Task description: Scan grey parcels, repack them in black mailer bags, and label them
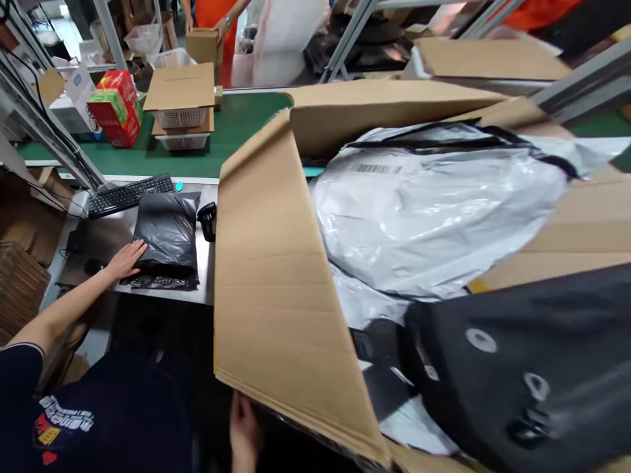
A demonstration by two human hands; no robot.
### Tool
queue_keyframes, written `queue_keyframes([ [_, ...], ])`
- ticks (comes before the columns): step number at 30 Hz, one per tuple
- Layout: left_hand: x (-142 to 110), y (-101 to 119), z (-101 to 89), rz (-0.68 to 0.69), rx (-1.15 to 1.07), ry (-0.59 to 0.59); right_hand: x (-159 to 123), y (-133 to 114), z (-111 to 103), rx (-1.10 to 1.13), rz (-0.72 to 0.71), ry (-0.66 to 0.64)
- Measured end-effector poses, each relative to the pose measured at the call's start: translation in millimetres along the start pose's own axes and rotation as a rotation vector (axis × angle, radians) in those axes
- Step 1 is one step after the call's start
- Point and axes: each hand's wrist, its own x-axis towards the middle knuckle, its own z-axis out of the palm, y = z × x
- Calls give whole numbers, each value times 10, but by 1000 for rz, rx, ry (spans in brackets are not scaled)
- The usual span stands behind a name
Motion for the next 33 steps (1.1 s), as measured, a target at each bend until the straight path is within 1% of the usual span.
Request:
queue_keyframes([
  [1,20,-1,42,5,-18,13,145,-192,277,-34,-30,57],
  [2,38,5,86,5,-40,28,389,-409,546,-64,-84,79],
  [3,54,18,130,2,-65,45,720,-635,789,-92,-160,57],
  [4,69,34,169,0,-94,62,1117,-854,994,-98,-256,-45],
  [5,83,50,201,3,-130,75,1550,-1049,1156,-145,-331,-80],
  [6,98,63,225,14,-171,87,1987,-1203,1276,-203,-388,-98],
  [7,117,68,243,29,-221,96,2398,-1308,1358,-255,-426,-132],
  [8,139,63,256,43,-281,102,2756,-1359,1413,-291,-464,-169],
  [9,164,44,267,49,-354,106,3046,-1357,1452,-319,-499,-202],
  [10,191,13,277,41,-440,109,3261,-1311,1484,-347,-532,-233],
  [11,220,-29,288,19,-540,112,3402,-1234,1516,-377,-570,-259],
  [13,276,-131,319,-47,-756,115,3508,-1039,1591,-455,-659,-306],
  [15,320,-232,358,-96,-933,123,3474,-860,1659,-530,-748,-355],
  [17,340,-316,397,-94,-1008,141,3395,-732,1681,-565,-791,-370],
  [19,332,-390,426,-17,-986,117,3313,-642,1641,-550,-780,-353],
  [20,318,-429,435,49,-952,72,3274,-605,1602,-530,-760,-347],
  [23,249,-559,445,276,-800,-125,3161,-514,1464,-464,-698,-376],
  [24,220,-601,447,333,-746,-171,3124,-491,1423,-449,-681,-392],
  [25,188,-638,450,368,-700,-190,3085,-473,1387,-438,-669,-408],
  [29,15,-704,485,407,-605,-194,2902,-427,1272,-432,-640,-495],
  [31,-88,-691,522,412,-566,-215,2801,-407,1224,-449,-613,-534],
  [33,-196,-652,575,390,-515,-222,2712,-386,1191,-458,-583,-546],
])
